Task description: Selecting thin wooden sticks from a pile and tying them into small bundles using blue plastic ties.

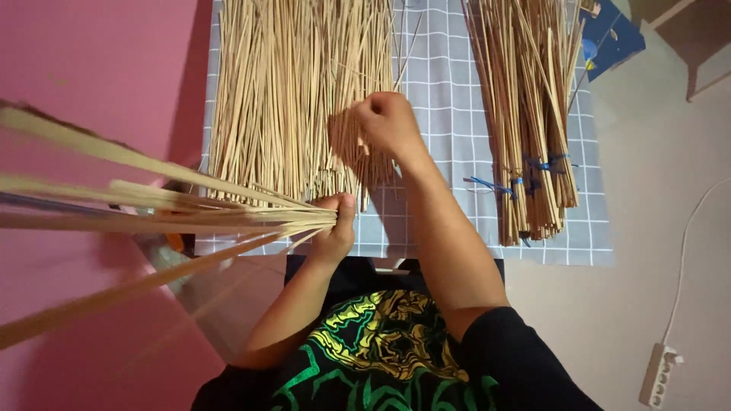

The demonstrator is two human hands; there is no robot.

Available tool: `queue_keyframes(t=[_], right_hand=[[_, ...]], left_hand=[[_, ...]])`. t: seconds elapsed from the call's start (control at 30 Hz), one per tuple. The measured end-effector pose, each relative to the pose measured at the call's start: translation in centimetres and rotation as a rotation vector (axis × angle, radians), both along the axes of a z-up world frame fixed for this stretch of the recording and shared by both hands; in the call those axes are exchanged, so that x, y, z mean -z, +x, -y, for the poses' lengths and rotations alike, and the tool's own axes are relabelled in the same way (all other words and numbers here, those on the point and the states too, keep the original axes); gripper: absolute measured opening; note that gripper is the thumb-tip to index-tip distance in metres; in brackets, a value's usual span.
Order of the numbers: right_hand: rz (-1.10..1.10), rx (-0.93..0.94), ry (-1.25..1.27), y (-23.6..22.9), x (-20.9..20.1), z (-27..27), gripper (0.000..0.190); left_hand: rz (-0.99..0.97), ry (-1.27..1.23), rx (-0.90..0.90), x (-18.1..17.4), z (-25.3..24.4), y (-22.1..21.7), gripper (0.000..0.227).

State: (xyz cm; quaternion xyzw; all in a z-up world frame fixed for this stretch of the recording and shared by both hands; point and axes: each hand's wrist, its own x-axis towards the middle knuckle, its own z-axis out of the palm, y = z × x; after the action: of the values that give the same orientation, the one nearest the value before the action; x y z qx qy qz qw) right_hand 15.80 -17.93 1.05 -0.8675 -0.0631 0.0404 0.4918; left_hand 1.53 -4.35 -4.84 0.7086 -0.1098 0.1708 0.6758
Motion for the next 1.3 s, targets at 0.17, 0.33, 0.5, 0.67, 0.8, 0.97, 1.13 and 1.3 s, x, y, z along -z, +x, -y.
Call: queue_keyframes(t=[0.17, 0.33, 0.5, 0.67, 0.8, 0.97, 1.13, 1.3], right_hand=[[-0.071, 0.103, 0.272, -2.5, -3.3, 1.7, 0.03], [-0.026, 0.077, 0.385, -4.2, -3.3, 4.6, 0.031], [0.113, -0.036, 0.349, -6.9, -3.8, 7.1, 0.026], [0.279, -0.045, 0.403, -8.5, -0.9, 9.5, 0.011], [0.278, -0.067, 0.512, -9.8, 1.0, 10.3, 0.009], [0.337, -0.036, 0.645, -11.2, 1.4, 10.2, 0.011], [0.387, -0.037, 0.59, -11.4, 2.0, 11.5, 0.005], [0.39, -0.031, 0.449, -11.3, 1.1, 11.9, 0.013]], left_hand=[[0.003, 0.005, -0.011, 0.4, 0.3, -0.1, 0.052], [-0.011, -0.042, -0.014, 0.5, 0.5, -0.1, 0.051], [-0.014, -0.037, -0.013, 1.5, 0.6, -0.2, 0.049], [-0.027, -0.101, 0.012, -2.2, 1.5, 0.2, 0.05], [-0.098, -0.16, 0.117, -2.0, 4.2, 1.5, 0.054], [-0.066, -0.11, 0.192, -3.1, 8.5, 3.5, 0.04], [-0.07, -0.067, 0.158, -1.7, 10.9, 4.8, 0.039], [-0.113, 0.178, 0.163, -3.0, 10.9, 4.3, 0.037]])
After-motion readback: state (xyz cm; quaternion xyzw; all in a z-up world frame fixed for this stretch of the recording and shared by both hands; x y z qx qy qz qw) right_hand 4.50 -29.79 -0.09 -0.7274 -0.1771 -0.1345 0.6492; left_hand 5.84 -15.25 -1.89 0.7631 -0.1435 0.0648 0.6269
